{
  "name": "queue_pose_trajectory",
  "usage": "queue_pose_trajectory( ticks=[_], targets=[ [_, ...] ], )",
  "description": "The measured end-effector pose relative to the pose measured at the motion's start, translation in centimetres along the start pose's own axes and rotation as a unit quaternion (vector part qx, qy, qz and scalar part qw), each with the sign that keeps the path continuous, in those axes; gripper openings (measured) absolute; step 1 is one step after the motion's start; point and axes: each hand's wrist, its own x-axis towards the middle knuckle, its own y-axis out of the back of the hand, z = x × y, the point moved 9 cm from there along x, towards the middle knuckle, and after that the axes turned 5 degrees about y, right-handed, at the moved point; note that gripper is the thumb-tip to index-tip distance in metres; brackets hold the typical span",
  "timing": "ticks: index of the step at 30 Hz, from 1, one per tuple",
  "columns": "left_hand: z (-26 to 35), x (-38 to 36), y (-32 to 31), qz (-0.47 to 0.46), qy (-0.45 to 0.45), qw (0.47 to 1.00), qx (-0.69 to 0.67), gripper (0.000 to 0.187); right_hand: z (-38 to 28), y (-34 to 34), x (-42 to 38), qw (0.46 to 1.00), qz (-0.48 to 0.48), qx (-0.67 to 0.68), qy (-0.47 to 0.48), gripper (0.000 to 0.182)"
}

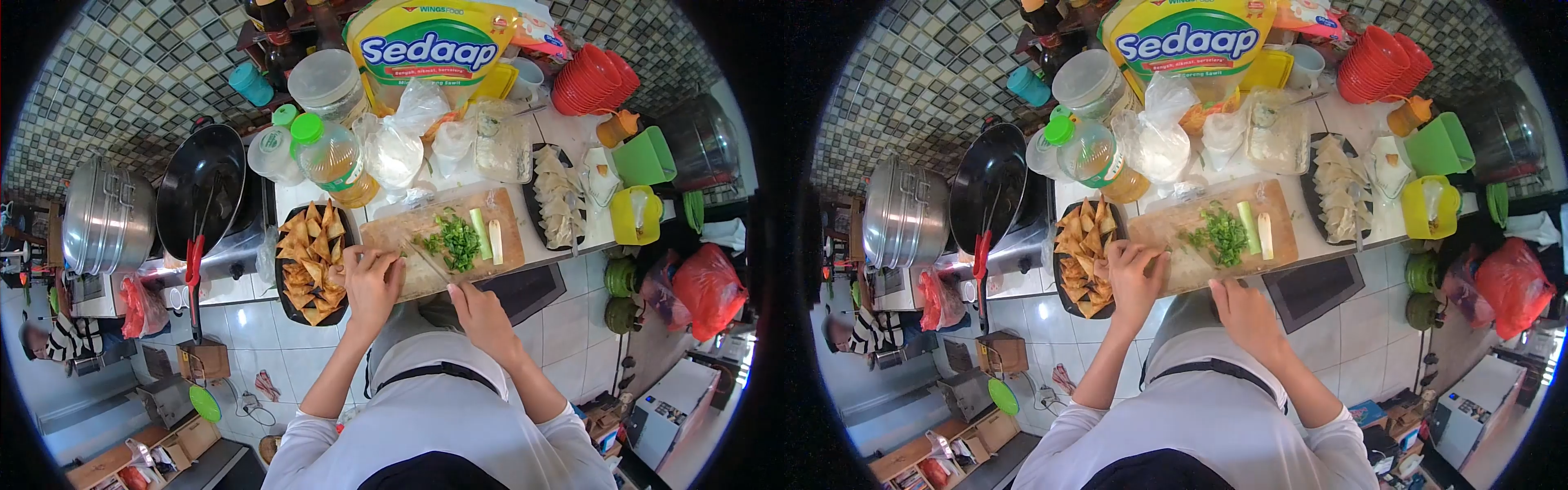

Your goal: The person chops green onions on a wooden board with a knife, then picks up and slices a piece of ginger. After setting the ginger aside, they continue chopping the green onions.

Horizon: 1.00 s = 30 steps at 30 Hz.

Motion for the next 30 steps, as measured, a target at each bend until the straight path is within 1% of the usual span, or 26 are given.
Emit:
queue_pose_trajectory(
  ticks=[6, 8, 12, 14, 15, 17, 20, 24, 27, 30],
  targets=[
    [-0.3, 0.3, 0.3, -0.006, 0.025, 0.999, -0.024, 0.009, -0.5, -1.4, -0.1, 1.0, -0.025, 0.002, -0.011, 0.036],
    [-0.2, 0.3, 0.2, -0.009, 0.022, 1.0, -0.019, 0.01, -0.7, -1.2, -0.3, 0.999, -0.024, 0.029, -0.028, 0.035],
    [-0.4, 0.2, 0.1, -0.017, 0.033, 0.999, -0.015, 0.01, -0.7, -1.8, -0.1, 0.998, -0.054, -0.002, -0.035, 0.036],
    [-0.3, 0.2, -0.1, -0.033, 0.029, 0.999, -0.007, 0.01, -0.6, -2.3, 0.1, 0.997, -0.052, -0.054, -0.025, 0.036],
    [-0.5, 0.2, -0.2, -0.031, 0.027, 0.999, -0.007, 0.01, -0.5, -2.4, 0.4, 0.997, -0.051, -0.055, -0.024, 0.036],
    [-0.9, -0.2, -0.6, -0.026, 0.025, 0.999, -0.001, 0.007, -0.5, -2.7, 0.7, 0.994, -0.049, -0.098, -0.021, 0.038],
    [-1.1, -0.3, -0.7, -0.027, 0.031, 0.999, -0.015, 0.006, -1.4, -2.5, 1.2, 0.993, -0.029, -0.111, -0.013, 0.039],
    [0.0, 0.1, 0.1, -0.006, 0.002, 1.0, -0.002, 0.009, -1.2, -2.0, 1.1, 0.994, -0.022, -0.106, -0.015, 0.038],
    [0.0, 0.0, 0.2, 0.011, 0.01, 1.0, -0.022, 0.009, -0.5, -1.0, 0.5, 0.995, -0.029, -0.098, -0.015, 0.036],
    [0.3, -0.2, 0.5, 0.016, 0.016, 1.0, 0.005, 0.01, 0.1, 0.1, -0.2, 0.998, -0.006, -0.07, -0.008, 0.037]
  ],
)
